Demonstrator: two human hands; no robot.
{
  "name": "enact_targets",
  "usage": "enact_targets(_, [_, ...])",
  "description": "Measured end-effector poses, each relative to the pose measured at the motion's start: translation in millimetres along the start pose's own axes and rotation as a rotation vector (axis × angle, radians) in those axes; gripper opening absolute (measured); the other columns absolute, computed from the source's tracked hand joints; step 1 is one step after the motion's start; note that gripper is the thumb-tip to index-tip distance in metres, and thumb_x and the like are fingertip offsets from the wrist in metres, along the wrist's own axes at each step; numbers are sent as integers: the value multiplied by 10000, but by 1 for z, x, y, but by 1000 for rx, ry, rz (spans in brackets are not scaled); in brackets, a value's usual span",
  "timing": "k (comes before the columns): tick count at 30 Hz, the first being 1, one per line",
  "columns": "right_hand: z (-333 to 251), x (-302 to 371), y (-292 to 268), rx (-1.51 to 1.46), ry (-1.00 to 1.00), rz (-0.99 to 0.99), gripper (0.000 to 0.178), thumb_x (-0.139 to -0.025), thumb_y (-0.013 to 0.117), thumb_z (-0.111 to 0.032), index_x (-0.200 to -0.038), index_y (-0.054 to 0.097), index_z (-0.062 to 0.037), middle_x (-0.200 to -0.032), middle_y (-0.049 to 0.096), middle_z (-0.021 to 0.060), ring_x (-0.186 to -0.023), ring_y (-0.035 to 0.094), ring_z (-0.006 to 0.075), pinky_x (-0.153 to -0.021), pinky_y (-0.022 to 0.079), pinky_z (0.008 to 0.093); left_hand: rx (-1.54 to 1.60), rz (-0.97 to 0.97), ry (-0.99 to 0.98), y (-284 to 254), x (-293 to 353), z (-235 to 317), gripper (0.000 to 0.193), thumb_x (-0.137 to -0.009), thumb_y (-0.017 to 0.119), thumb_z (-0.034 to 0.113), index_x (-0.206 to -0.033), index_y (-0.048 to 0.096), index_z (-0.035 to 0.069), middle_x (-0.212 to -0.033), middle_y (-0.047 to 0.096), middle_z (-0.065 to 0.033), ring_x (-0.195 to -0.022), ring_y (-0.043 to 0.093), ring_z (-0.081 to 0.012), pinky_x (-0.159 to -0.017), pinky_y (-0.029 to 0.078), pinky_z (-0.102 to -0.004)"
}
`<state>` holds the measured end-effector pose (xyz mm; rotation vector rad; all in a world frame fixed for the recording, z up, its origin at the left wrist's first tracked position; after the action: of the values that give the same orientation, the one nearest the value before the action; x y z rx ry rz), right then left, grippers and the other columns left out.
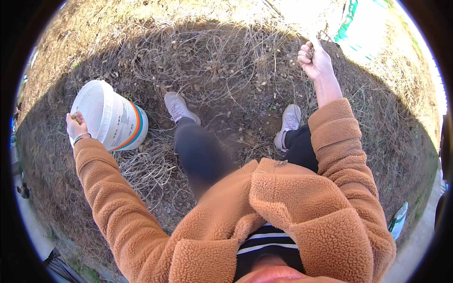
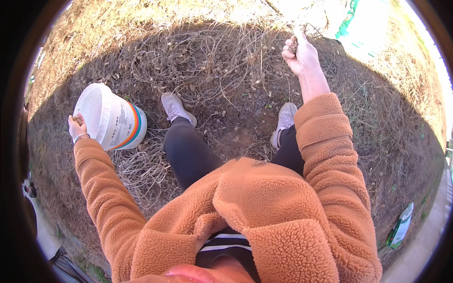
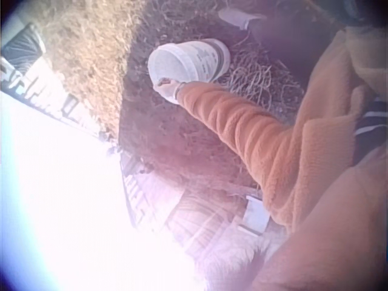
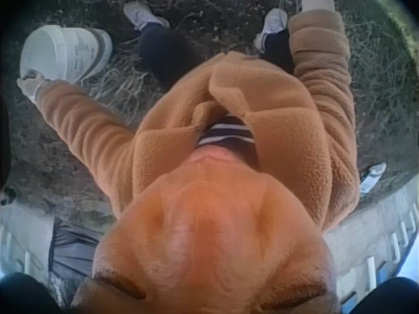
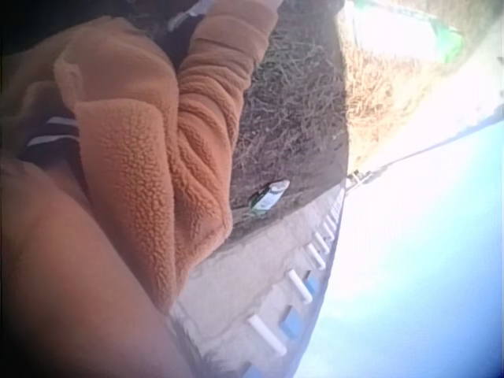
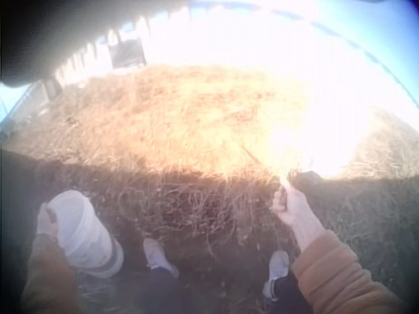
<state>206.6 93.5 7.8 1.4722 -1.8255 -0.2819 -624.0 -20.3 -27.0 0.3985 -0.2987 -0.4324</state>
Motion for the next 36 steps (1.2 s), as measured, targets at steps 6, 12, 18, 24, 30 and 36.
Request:
enact_targets(6, [4, 7, 11, -26, 6, -128, 289, -992, 501, -273, -780, 438, -87, -649, 370, 4, -544, 327, 85, -407, 280, 196, -969, 93, -41, -19, 5, -17, 822, -892, 497, 561, -1428, 310, -34, -1452, 373, -193, -1289, 431, -314, -1027, 376, -469])
enact_targets(12, [2, 14, 26, -87, 90, -357, 297, -987, 507, -271, -762, 471, -79, -626, 410, 14, -531, 349, 91, -405, 289, 198, -965, -346, 519, 97, 114, -72, 484, -910, 614, 283, -1269, 539, -33, -1199, 609, -179, -1125, 563, -246, -972, 408, -320])
enact_targets(18, [-5, 44, 48, -214, 237, -684, 359, -996, 477, -305, -715, 417, -89, -613, 409, 9, -512, 364, 84, -355, 292, 181, -794, -1275, 32, 227, 383, -173, 469, -883, 670, 213, -1264, 542, -28, -1159, 634, -156, -1144, 564, -223, -948, 450, -312])
enact_targets(24, [-17, 67, 54, -297, 292, -871, 374, -1002, 447, -296, -695, 397, -90, -593, 425, 12, -504, 390, 90, -342, 295, 183, -852, -1661, -128, 275, 498, -234, 549, -881, 649, 120, -1369, 431, -5, -1126, 621, -85, -1067, 574, -138, -929, 464, -276])
enact_targets(30, [-42, 59, 26, -98, 99, -699, 348, -1002, 441, -296, -735, 457, -74, -608, 461, 12, -517, 380, 84, -400, 343, 194, -283, -1473, -950, 268, 514, -239, 306, -978, 533, 188, -1200, 555, -20, -985, 664, -130, -869, 645, -123, -708, 559, -174])
enact_targets(36, [-31, 52, 0, 420, -8, -256, 320, -996, 484, -279, -910, 631, -8, -821, 645, 88, -663, 574, 123, -583, 512, 243, 219, -1174, -1080, 276, 541, -234, 398, -1016, 433, 205, -1294, 443, -79, -1135, 603, -216, -973, 642, -223, -877, 566, -288])
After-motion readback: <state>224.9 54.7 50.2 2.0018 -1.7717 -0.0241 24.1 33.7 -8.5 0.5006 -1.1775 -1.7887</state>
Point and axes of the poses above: each hand's wrist, its own x-axis away from the middle knuckle, its own y-axis out of the palm, z = x × y, the point moved 4 cm from there along -x, towards the middle knuckle
